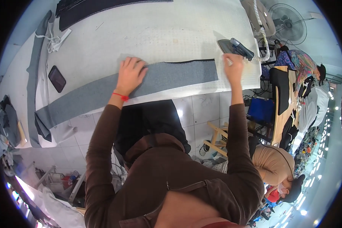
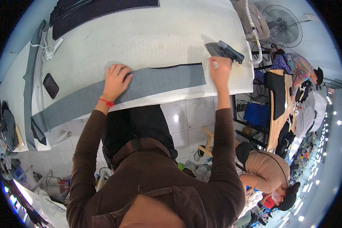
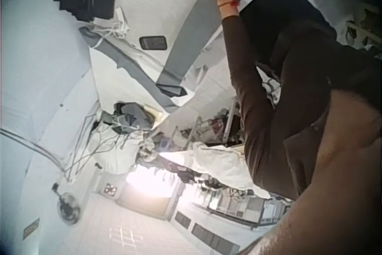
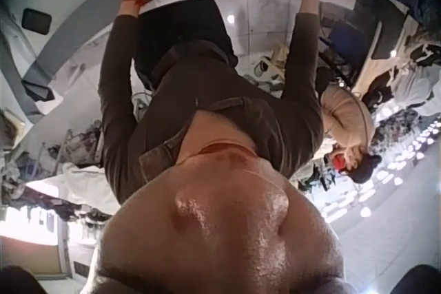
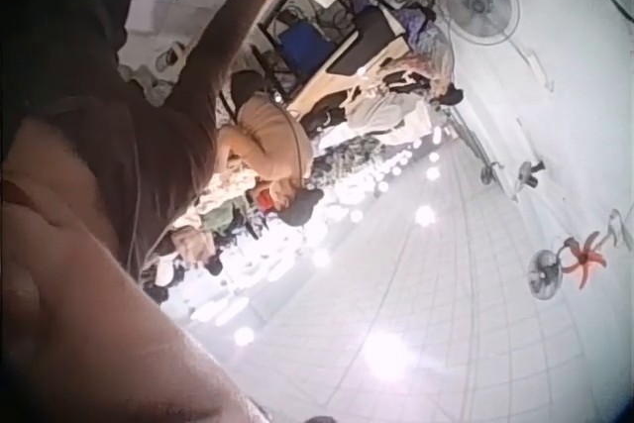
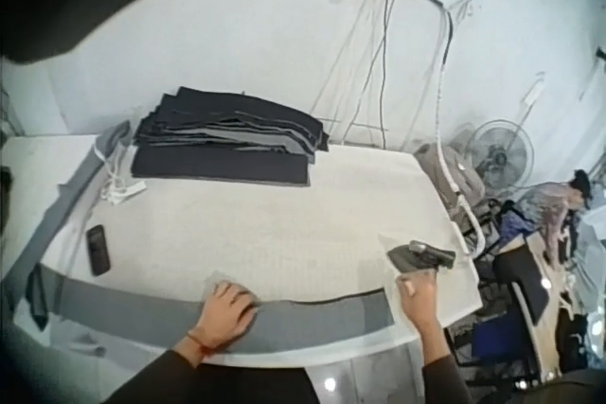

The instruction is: The recorder irons long strips of grey fabric on an industrial ironing table.

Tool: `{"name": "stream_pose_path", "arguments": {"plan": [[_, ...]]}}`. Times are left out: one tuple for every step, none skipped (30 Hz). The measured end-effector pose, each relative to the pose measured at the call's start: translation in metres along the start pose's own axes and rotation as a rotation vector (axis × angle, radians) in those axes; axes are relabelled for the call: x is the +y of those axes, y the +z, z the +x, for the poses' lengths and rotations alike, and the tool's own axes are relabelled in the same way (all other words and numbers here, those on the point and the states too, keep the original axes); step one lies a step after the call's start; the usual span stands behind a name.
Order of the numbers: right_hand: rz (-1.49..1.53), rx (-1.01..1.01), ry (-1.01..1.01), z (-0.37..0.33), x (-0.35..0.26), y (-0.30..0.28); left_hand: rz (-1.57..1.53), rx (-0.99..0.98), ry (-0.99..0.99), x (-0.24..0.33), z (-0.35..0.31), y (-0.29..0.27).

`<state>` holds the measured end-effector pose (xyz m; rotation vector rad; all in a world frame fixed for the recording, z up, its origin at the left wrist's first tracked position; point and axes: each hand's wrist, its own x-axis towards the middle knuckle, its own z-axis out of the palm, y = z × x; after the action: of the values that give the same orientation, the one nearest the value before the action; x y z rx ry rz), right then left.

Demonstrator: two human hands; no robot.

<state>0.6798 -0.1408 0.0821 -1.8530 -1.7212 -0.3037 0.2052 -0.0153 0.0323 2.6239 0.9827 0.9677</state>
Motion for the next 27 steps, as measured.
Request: {"name": "stream_pose_path", "arguments": {"plan": [[0.088,-0.049,-0.061,-0.006,-0.028,0.008,-0.023,-0.014,0.011,0.013,0.008,0.009],[0.098,-0.091,-0.068,-0.01,-0.045,0.018,-0.044,-0.067,0.045,0.026,0.018,0.023],[0.108,-0.139,-0.076,-0.014,-0.057,0.029,-0.065,-0.121,0.074,0.04,0.029,0.039],[0.114,-0.139,-0.079,-0.014,-0.067,0.039,-0.159,-0.124,0.044,0.057,0.04,0.055],[0.116,-0.149,-0.079,-0.013,-0.076,0.049,-0.255,-0.127,0.015,0.074,0.05,0.07],[0.117,-0.16,-0.078,-0.012,-0.083,0.057,-0.278,-0.14,-0.053,0.091,0.059,0.083],[0.113,-0.157,-0.077,-0.013,-0.086,0.059,-0.305,-0.151,-0.114,0.107,0.07,0.095],[0.079,-0.186,-0.092,-0.012,-0.088,0.062,-0.317,-0.11,-0.149,0.117,0.076,0.106],[0.045,-0.217,-0.108,-0.011,-0.089,0.064,-0.317,-0.104,-0.147,0.122,0.078,0.113],[0.032,-0.206,-0.143,-0.014,-0.086,0.064,-0.275,-0.118,-0.204,0.13,0.078,0.119],[0.028,-0.208,-0.146,-0.014,-0.083,0.066,-0.233,-0.132,-0.263,0.134,0.079,0.125],[0.014,-0.2,-0.205,-0.014,-0.08,0.068,-0.236,-0.129,-0.265,0.134,0.08,0.129],[0.004,-0.192,-0.261,-0.016,-0.078,0.071,-0.211,-0.103,-0.239,0.132,0.079,0.132],[0.005,-0.196,-0.261,-0.017,-0.075,0.072,-0.186,-0.077,-0.213,0.131,0.077,0.135],[-0.028,-0.186,-0.306,-0.017,-0.072,0.074,-0.186,-0.08,-0.216,0.13,0.076,0.139],[-0.059,-0.174,-0.35,-0.017,-0.07,0.076,-0.147,-0.054,-0.173,0.129,0.075,0.141],[-0.055,-0.176,-0.348,-0.018,-0.069,0.077,-0.108,-0.029,-0.129,0.128,0.074,0.142],[-0.076,-0.161,-0.375,-0.02,-0.068,0.077,-0.106,-0.032,-0.13,0.126,0.073,0.143],[-0.097,-0.146,-0.404,-0.021,-0.068,0.076,-0.081,-0.01,-0.085,0.125,0.072,0.143],[-0.093,-0.148,-0.402,-0.022,-0.068,0.076,-0.056,0.012,-0.04,0.124,0.071,0.144],[-0.096,-0.135,-0.411,-0.024,-0.069,0.076,-0.054,0.009,-0.042,0.123,0.07,0.144],[-0.102,-0.122,-0.418,-0.025,-0.069,0.075,-0.049,0.024,-0.013,0.122,0.07,0.143],[-0.101,-0.123,-0.414,-0.026,-0.069,0.074,-0.045,0.039,0.016,0.123,0.07,0.143],[-0.1,-0.113,-0.416,-0.027,-0.069,0.074,-0.046,0.035,0.017,0.123,0.07,0.143],[-0.1,-0.102,-0.42,-0.027,-0.07,0.073,-0.027,0.042,0.045,0.122,0.07,0.143],[-0.099,-0.102,-0.418,-0.027,-0.07,0.073,-0.008,0.048,0.072,0.121,0.07,0.143],[-0.102,-0.104,-0.417,-0.026,-0.071,0.072,-0.008,0.047,0.073,0.121,0.071,0.143]]}}
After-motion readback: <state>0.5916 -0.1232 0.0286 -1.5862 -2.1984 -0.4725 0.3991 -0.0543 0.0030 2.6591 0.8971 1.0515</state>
